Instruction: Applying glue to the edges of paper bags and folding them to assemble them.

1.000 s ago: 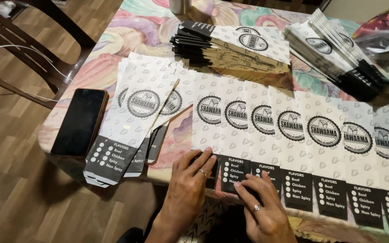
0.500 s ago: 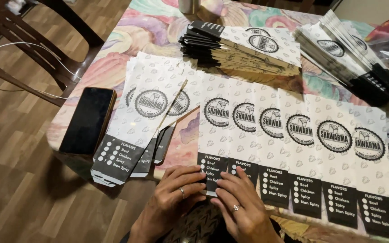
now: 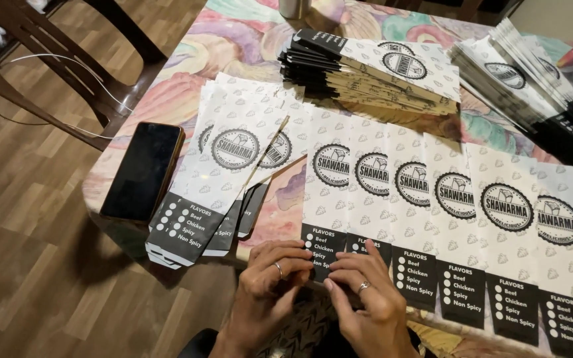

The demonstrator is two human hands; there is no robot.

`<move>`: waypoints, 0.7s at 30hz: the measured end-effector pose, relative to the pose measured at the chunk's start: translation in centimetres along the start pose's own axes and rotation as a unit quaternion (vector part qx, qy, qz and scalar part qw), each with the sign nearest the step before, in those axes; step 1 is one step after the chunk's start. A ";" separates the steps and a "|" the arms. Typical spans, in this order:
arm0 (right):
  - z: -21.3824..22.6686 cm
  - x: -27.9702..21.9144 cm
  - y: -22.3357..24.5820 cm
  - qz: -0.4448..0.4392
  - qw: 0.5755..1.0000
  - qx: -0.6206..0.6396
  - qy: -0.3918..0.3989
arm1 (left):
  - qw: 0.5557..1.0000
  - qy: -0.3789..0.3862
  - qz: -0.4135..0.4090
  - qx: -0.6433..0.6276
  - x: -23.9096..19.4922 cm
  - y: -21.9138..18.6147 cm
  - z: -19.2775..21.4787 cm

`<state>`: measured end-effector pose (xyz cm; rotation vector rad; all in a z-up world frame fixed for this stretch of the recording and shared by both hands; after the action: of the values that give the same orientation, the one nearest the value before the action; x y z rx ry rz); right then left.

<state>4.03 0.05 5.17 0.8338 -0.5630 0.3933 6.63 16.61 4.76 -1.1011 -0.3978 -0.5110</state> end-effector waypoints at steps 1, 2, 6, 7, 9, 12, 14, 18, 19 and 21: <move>0.2 0.1 0.0 0.001 1.000 0.001 -0.001 | 1.000 0.000 0.000 0.001 0.1 0.0 0.1; 0.3 0.1 0.0 -0.012 1.000 0.014 0.005 | 1.000 0.008 0.006 -0.012 0.2 0.0 0.1; 0.4 0.1 -0.6 -0.004 0.999 0.045 0.020 | 0.997 0.056 0.022 -0.054 -0.1 1.1 0.4; 0.3 0.0 -0.5 -0.001 0.999 0.047 0.021 | 0.997 0.053 0.022 -0.052 -0.4 1.4 0.5; 0.2 -0.3 -0.6 -0.006 0.999 0.024 0.026 | 0.998 0.058 -0.011 -0.031 -1.1 1.9 0.4; 0.2 -0.3 -0.4 0.017 1.000 0.020 -0.003 | 0.994 -0.008 -0.026 0.105 -0.7 1.9 3.5; 0.0 -1.1 -0.8 0.038 0.999 0.003 0.022 | 0.964 -0.053 0.006 0.261 -0.8 3.1 4.6; -0.2 -1.5 -0.3 0.088 0.993 -0.040 0.062 | 0.788 -0.113 0.076 0.601 -1.7 6.9 6.2; -0.2 -1.5 -0.4 0.087 0.994 -0.041 0.061 | 0.788 -0.113 0.075 0.601 -2.0 7.7 5.9; -0.2 -1.5 -0.4 0.100 0.991 -0.057 0.067 | 0.783 0.003 0.168 0.600 -2.7 10.5 5.0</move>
<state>3.10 -0.15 3.91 0.6380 -0.5405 0.5903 10.21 25.44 -2.43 0.0987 -0.4026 0.1164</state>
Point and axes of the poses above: each hand's wrist, its own x-axis towards the middle knuckle, its own z-axis out of the back of the hand, y = z × x, the point moved 4 cm from there along x, towards the middle knuckle, and after that the axes turned 3 degrees about z, right-handed, at the moved point
